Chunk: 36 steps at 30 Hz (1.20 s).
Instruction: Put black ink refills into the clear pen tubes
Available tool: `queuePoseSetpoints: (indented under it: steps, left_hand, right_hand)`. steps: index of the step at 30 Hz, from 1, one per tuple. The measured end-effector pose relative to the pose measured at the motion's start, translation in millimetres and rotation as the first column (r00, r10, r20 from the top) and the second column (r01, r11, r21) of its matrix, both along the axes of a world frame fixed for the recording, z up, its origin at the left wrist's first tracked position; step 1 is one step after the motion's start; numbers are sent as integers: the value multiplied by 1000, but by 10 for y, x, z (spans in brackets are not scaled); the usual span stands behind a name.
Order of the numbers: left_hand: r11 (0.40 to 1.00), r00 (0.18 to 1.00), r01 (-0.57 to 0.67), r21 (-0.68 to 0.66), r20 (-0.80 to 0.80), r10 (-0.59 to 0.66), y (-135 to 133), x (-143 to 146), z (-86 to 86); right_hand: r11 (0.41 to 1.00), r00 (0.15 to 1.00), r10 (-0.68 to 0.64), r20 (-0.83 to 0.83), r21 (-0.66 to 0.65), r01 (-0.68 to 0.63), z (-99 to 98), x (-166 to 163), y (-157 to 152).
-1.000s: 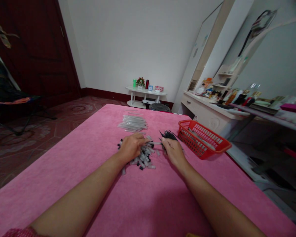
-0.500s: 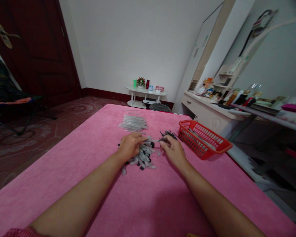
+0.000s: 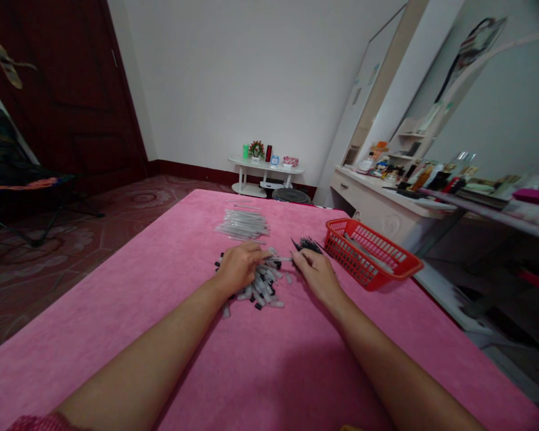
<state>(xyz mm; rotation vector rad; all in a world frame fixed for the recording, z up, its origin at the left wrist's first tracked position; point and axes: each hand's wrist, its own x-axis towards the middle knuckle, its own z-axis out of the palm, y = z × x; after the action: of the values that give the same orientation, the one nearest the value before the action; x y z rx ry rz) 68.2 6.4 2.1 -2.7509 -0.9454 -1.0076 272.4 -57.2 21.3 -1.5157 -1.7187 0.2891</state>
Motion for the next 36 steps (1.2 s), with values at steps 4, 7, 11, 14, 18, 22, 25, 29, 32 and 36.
queuePoseSetpoints:
  steps: [4, 7, 11, 14, 18, 22, 25, 29, 32, 36]
  left_hand:
    - [1000, 1000, 5, 10, 5, -5, 1, -6, 2]
    - [1000, 1000, 19, 4, 2, -19, 8, -4, -4]
    - [1000, 1000, 6, 4, 21, -6, 22, -3, -17]
    - [1000, 999, 26, 1, 19, -26, 25, -4, -23]
    - [1000, 1000, -2, -4, 25, 2, 27, -9, -29]
    - [1000, 1000, 5, -3, 10, -5, 30, -14, -34]
    - [1000, 1000, 16, 4, 14, -16, 34, -13, -38]
    - [1000, 1000, 21, 11, 15, -21, 34, -7, -35]
    - [1000, 1000, 27, 10, 5, -27, 27, -6, -23]
    - [1000, 998, 13, -12, 65, -12, 38, -24, -22]
  right_hand:
    - [1000, 999, 24, 25, -4, -24, -4, -2, -8]
    - [999, 999, 19, 43, -40, -17, -2, 1, -15]
    - [999, 998, -13, 65, 31, 11, 3, 2, -13]
    - [1000, 997, -1, 79, -7, 1, 13, -4, -17]
    - [1000, 999, -10, 51, 16, 9, 24, -9, -23]
    - [999, 999, 24, 42, -29, -23, 18, -11, -27]
    - [998, 999, 32, 24, -46, -31, 15, -13, -30]
    - [1000, 999, 0, 42, -10, 0, 19, -19, -30]
    - [998, 1000, 5, 31, -63, -4, 16, -15, -27]
    - [991, 999, 39, -23, -130, -42, 8, -13, -26]
